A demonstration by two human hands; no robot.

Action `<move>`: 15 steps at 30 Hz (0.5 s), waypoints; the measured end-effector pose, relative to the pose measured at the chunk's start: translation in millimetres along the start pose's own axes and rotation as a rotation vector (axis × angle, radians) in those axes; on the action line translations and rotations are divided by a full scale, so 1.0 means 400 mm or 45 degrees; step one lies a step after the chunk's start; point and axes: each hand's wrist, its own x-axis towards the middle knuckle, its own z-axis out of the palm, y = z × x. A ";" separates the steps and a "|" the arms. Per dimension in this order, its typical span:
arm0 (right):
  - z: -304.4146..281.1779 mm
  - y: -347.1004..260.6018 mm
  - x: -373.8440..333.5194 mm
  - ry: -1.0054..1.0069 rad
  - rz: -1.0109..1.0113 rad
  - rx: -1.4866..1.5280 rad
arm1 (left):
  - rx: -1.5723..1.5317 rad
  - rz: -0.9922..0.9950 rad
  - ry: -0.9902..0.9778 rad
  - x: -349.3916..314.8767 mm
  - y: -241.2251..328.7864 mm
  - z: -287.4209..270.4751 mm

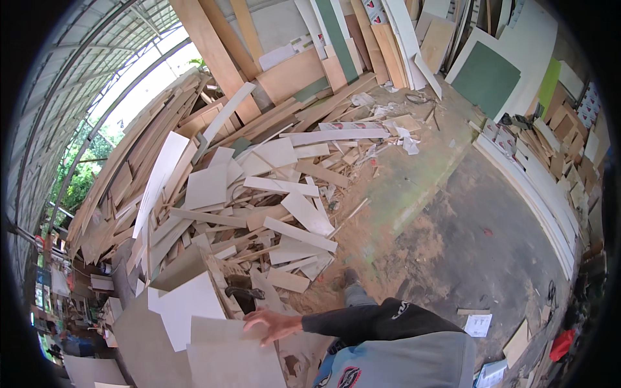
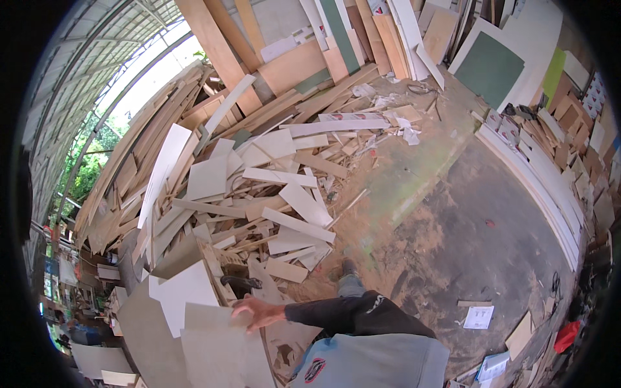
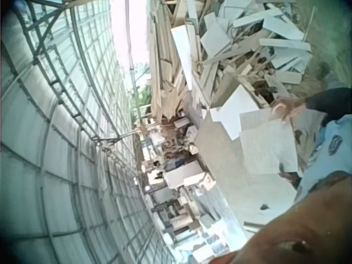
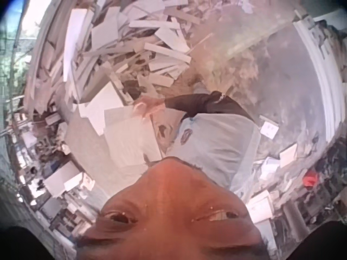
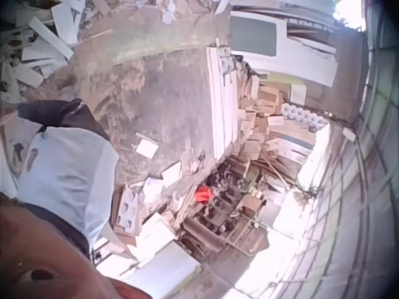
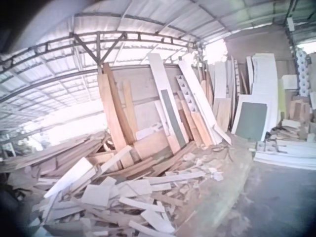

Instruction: The person picks up several wood boards from a pile on the floor, moves to a workbench, and arranges the boards on the surface, peeling protective plastic from the edges of some boards.

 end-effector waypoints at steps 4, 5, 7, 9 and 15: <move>-0.253 0.135 -0.060 0.270 -0.004 0.181 | -0.063 -0.003 -0.059 -0.049 -0.065 0.135; -0.339 0.178 -0.081 0.283 0.049 0.269 | -0.060 0.014 -0.110 -0.050 -0.094 0.160; -0.514 0.297 -0.147 0.404 0.215 0.332 | 0.080 0.144 -0.267 -0.030 -0.145 0.251; -0.638 0.286 -0.232 0.682 0.589 0.557 | 0.350 0.468 -0.417 0.013 -0.201 0.342; -0.826 0.578 -0.709 1.809 0.859 0.187 | 0.167 -0.326 -0.413 0.215 -0.418 0.605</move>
